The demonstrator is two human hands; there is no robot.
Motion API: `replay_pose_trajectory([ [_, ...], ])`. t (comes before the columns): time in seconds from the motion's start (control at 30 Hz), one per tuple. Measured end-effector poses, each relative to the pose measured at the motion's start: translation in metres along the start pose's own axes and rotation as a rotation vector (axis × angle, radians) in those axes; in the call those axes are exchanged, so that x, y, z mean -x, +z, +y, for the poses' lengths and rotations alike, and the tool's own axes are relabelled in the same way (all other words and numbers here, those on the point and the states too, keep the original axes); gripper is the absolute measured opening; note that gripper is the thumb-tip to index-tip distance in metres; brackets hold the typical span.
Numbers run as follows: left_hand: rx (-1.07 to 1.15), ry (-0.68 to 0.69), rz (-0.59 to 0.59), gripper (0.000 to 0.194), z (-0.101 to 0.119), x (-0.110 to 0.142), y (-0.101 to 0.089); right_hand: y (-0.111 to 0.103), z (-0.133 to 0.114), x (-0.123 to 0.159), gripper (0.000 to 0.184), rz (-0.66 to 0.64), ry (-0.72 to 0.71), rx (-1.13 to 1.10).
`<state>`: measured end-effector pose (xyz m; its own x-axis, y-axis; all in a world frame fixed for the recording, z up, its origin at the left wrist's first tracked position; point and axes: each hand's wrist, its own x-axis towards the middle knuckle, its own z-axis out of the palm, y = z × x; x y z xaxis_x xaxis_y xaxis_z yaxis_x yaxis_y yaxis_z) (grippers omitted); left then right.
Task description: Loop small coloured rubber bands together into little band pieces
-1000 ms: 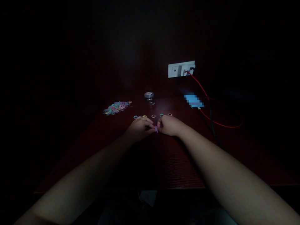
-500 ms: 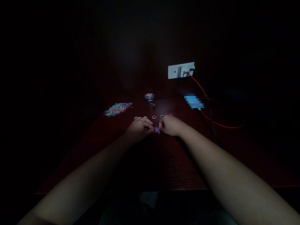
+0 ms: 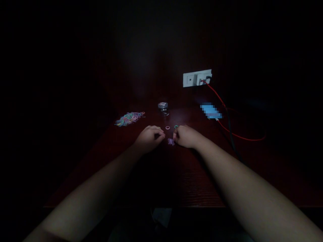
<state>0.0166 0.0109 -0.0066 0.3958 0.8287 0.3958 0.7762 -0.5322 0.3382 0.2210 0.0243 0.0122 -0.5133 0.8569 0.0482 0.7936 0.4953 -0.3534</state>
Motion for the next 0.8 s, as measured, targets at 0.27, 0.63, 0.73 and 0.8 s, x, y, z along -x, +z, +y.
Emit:
replay_pose_trajectory([
  [0.27, -0.040, -0.093, 0.107, 0.022, -0.013, -0.004, -0.006, 0.003, 0.002, -0.002, 0.013, 0.030, 0.006, -0.001],
  [0.63, -0.258, -0.904, 0.114, 0.053, -0.111, 0.004, -0.029, 0.005, 0.004, -0.003, 0.014, 0.047, 0.006, -0.043],
  [0.73, -0.266, -0.893, 0.097, 0.050, -0.116, 0.003, -0.026, 0.005, 0.003, -0.003, 0.014, 0.057, -0.002, -0.043],
  [0.8, -0.277, -0.884, 0.087, 0.051, -0.116, 0.002, -0.024, 0.005, 0.002, -0.003, 0.014, 0.059, -0.008, -0.046],
])
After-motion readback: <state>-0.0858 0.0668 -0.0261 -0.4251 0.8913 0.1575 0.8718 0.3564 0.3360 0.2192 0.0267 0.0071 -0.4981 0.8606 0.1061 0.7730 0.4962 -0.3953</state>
